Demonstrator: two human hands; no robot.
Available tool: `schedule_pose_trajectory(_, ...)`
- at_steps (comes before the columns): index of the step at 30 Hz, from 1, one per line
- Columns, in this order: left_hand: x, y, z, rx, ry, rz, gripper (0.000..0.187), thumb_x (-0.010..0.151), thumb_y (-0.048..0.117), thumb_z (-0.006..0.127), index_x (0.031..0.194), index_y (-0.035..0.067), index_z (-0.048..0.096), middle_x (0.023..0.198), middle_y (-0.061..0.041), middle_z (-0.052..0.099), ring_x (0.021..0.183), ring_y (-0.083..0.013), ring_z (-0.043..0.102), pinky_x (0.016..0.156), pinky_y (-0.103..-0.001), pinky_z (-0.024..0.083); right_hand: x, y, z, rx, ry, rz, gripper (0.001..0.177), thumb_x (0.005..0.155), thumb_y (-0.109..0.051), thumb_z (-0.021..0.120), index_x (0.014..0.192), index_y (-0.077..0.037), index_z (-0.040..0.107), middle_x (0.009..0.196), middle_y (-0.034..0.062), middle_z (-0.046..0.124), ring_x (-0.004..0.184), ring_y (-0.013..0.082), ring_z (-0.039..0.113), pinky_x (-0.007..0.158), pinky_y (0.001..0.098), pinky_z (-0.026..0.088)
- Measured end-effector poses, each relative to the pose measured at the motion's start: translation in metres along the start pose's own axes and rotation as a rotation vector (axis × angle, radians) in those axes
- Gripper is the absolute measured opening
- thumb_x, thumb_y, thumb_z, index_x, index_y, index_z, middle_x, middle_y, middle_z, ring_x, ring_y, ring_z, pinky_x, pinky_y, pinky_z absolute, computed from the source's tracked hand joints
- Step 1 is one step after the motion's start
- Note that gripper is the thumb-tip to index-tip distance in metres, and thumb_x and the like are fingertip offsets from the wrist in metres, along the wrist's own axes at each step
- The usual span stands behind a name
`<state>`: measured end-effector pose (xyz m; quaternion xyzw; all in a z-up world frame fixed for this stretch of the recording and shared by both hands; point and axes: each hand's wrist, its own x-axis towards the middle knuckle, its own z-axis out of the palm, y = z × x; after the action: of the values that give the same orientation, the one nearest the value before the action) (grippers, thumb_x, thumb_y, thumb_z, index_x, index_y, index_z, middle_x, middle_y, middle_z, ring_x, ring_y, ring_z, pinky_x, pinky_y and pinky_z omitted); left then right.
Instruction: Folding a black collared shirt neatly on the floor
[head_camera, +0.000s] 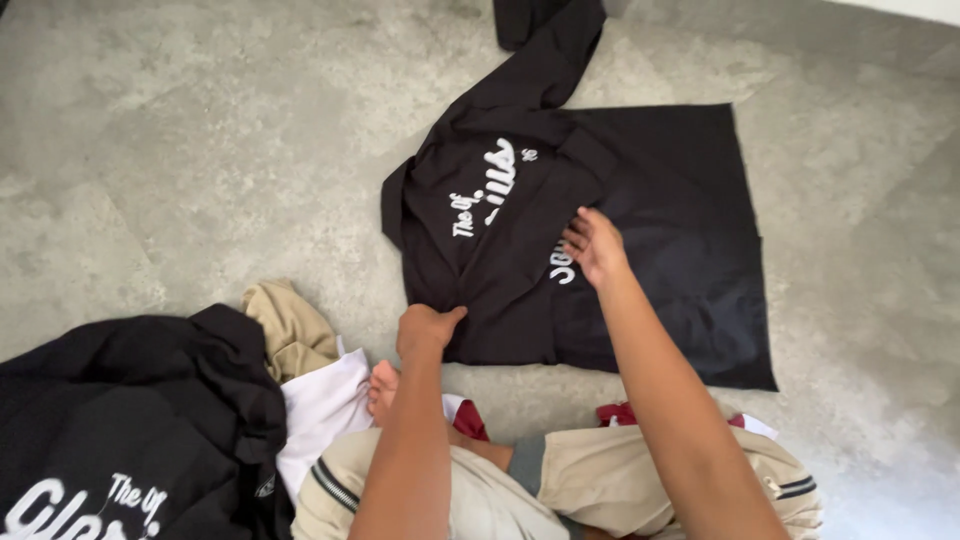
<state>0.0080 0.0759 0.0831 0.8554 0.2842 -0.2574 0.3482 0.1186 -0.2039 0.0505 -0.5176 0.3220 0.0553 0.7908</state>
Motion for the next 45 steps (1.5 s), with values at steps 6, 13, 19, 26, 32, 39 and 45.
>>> schedule_pose_trajectory(6, -0.105, 0.082, 0.007, -0.406, 0.392, 0.484, 0.030, 0.088, 0.025, 0.053, 0.105, 0.000, 0.060, 0.101, -0.024, 0.059, 0.099, -0.0385, 0.054, 0.090, -0.047, 0.041, 0.006, -0.009, -0.011, 0.043, 0.003, 0.013, 0.054, 0.083, -0.030, 0.067, 0.122, -0.003, 0.041, 0.123, 0.0211, 0.054, 0.108, 0.0378, 0.058, 0.086, 0.0496, 0.046)
schedule_pose_trajectory(13, -0.063, 0.018, 0.096, 0.282, 0.579, 0.753, 0.039, 0.088, 0.032, 0.043, 0.124, 0.017, 0.050, 0.136, -0.009, 0.044, 0.125, -0.0243, 0.040, 0.101, -0.048, 0.026, 0.016, -0.003, 0.017, 0.019, 0.051, -0.052, 0.051, 0.083, -0.031, 0.067, 0.122, -0.007, 0.043, 0.114, 0.0174, 0.047, 0.099, 0.0335, 0.054, 0.084, 0.0544, 0.044)
schedule_pose_trajectory(19, -0.066, 0.022, 0.092, 0.322, 0.627, 0.720, 0.039, 0.091, 0.028, 0.037, 0.126, 0.016, 0.048, 0.141, -0.010, 0.039, 0.127, -0.0226, 0.039, 0.101, -0.050, 0.024, 0.053, -0.045, 0.031, 0.064, 0.033, -0.300, 0.025, 0.083, -0.017, 0.067, 0.105, -0.017, 0.055, 0.093, 0.0067, 0.056, 0.088, 0.0241, 0.059, 0.077, 0.0429, 0.053)
schedule_pose_trajectory(26, -0.052, 0.020, 0.101, 0.373, 0.693, 0.689, 0.044, 0.089, 0.036, 0.038, 0.128, 0.019, 0.046, 0.143, -0.009, 0.036, 0.131, -0.0209, 0.036, 0.103, -0.050, 0.019, 0.120, -0.041, 0.008, 0.082, 0.090, -0.147, 0.028, 0.077, -0.015, 0.073, 0.102, -0.018, 0.060, 0.109, 0.0093, 0.060, 0.104, 0.0222, 0.056, 0.092, 0.0423, 0.045)
schedule_pose_trajectory(32, -0.051, 0.021, 0.101, 0.365, 0.699, 0.677, 0.045, 0.087, 0.036, 0.039, 0.127, 0.019, 0.047, 0.142, -0.008, 0.038, 0.132, -0.0212, 0.035, 0.104, -0.051, 0.017, 0.138, -0.047, -0.021, 0.173, -0.051, -0.197, 0.038, 0.075, -0.013, 0.069, 0.110, -0.025, 0.061, 0.119, 0.0113, 0.058, 0.112, 0.0299, 0.056, 0.096, 0.0479, 0.044)
schedule_pose_trajectory(39, -0.050, 0.021, 0.100, 0.393, 0.698, 0.685, 0.052, 0.085, 0.041, 0.041, 0.134, 0.022, 0.041, 0.145, -0.008, 0.033, 0.134, -0.0228, 0.031, 0.104, -0.055, 0.013, 0.145, -0.038, -0.025, -0.524, 0.396, -0.514, 0.075, 0.086, -0.011, 0.065, 0.143, -0.033, 0.022, 0.140, 0.0059, 0.032, 0.124, 0.0213, 0.039, 0.101, 0.0404, 0.035)
schedule_pose_trajectory(45, -0.054, 0.023, 0.094, 0.323, 0.621, 0.702, 0.083, 0.061, 0.051, 0.059, 0.135, 0.019, 0.040, 0.146, -0.013, 0.030, 0.134, -0.0280, 0.029, 0.103, -0.059, 0.013, 0.067, -0.080, 0.034, -1.644, 0.062, -0.580, 0.052, 0.094, -0.019, 0.050, 0.144, -0.017, 0.033, 0.147, 0.0200, 0.023, 0.135, 0.0382, 0.019, 0.105, 0.0566, 0.020)
